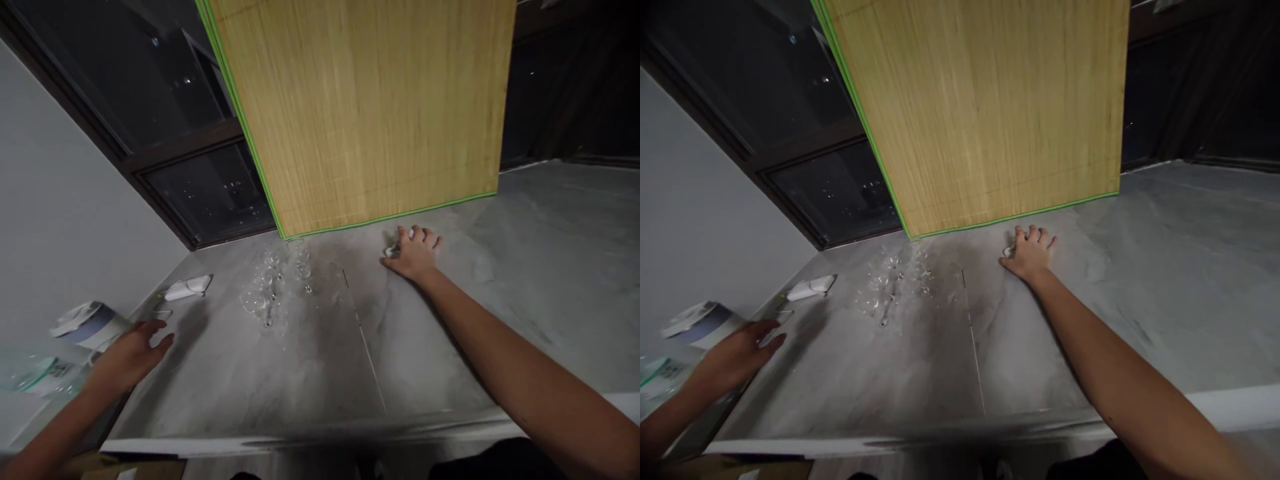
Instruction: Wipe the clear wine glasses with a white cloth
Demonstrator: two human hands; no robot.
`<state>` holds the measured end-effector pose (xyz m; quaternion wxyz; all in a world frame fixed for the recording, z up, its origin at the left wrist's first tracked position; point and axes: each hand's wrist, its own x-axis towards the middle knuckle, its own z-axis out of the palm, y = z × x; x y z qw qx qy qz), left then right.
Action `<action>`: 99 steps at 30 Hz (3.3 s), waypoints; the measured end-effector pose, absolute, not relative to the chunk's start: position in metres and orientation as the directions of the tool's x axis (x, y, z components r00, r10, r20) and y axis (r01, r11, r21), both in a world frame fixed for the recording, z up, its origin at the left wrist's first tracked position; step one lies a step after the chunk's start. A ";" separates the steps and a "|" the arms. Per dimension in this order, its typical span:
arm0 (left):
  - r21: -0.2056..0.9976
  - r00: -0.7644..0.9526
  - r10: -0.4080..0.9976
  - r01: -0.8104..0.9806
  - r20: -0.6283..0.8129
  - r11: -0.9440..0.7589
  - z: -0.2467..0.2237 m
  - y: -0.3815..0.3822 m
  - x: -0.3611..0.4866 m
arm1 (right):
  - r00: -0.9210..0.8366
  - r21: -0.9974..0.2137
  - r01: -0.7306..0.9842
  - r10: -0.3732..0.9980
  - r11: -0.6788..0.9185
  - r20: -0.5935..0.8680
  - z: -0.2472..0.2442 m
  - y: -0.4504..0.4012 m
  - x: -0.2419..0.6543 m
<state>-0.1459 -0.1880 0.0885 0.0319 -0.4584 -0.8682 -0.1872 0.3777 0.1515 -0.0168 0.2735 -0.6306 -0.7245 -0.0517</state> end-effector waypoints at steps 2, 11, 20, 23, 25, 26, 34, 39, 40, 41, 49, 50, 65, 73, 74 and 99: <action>0.083 -0.480 0.851 0.877 0.214 0.473 0.090 -0.179 -0.114 | -0.036 -0.287 0.938 0.879 0.194 0.476 -0.012 0.149 0.378; 0.675 -0.457 0.829 0.725 0.322 0.137 0.029 -0.135 -0.004 | -0.098 -0.389 0.850 0.832 0.356 0.547 0.007 0.135 0.378; 0.900 -0.591 0.751 0.436 0.292 -0.007 -0.009 -0.091 0.009 | -0.120 -0.442 0.835 0.893 0.327 0.433 0.004 0.136 0.373; 0.878 -0.543 0.788 0.478 0.292 0.004 -0.015 -0.091 0.005 | -0.052 -0.402 0.869 0.861 0.288 0.506 0.003 0.137 0.377; 0.844 -0.495 0.809 0.537 0.316 -0.001 -0.019 -0.091 0.006 | 0.004 -0.381 0.893 0.843 0.239 0.537 -0.001 0.138 0.382; 0.824 -0.474 0.816 0.567 0.330 -0.003 -0.019 -0.091 0.007 | 0.013 -0.381 0.899 0.857 0.215 0.516 -0.004 0.140 0.384; 0.763 -0.413 0.830 0.645 0.375 -0.024 -0.020 -0.090 0.012 | -0.238 -0.446 0.813 0.912 0.375 0.334 -0.013 0.135 0.376; 0.793 -0.420 0.842 0.609 0.338 -0.015 -0.023 -0.090 0.010 | -0.490 -0.481 0.655 0.812 0.583 0.317 -0.006 0.095 0.338; 0.804 -0.427 0.845 0.595 0.323 -0.007 -0.023 -0.090 0.010 | -0.531 -0.471 0.626 0.782 0.622 0.327 -0.005 0.087 0.330; 0.814 -0.435 0.847 0.581 0.306 0.003 -0.023 -0.090 0.010 | -0.561 -0.454 0.613 0.760 0.647 0.327 -0.003 0.081 0.324; 0.840 -0.470 0.842 0.541 0.267 0.036 -0.025 -0.090 0.010 | -0.210 -0.397 0.853 0.920 0.337 0.331 0.004 0.095 0.352; 0.843 -0.471 0.842 0.537 0.263 0.036 -0.025 -0.090 0.010 | -0.169 -0.397 0.865 0.924 0.306 0.342 0.001 0.100 0.360; 0.851 -0.464 0.847 0.525 0.259 0.028 -0.020 -0.093 0.013 | -0.258 -0.412 0.816 0.893 0.406 0.369 -0.006 0.100 0.361; 0.849 -0.474 0.840 0.528 0.266 0.029 -0.020 -0.093 0.014 | -0.137 -0.460 0.821 0.899 0.337 0.415 -0.007 0.103 0.365; 0.849 -0.476 0.838 0.528 0.268 0.028 -0.020 -0.093 0.014 | -0.117 -0.465 0.827 0.905 0.317 0.408 -0.007 0.103 0.365; 0.851 -0.479 0.833 0.524 0.277 0.018 -0.022 -0.091 0.012 | -0.094 -0.476 0.836 0.925 0.274 0.368 -0.013 0.108 0.369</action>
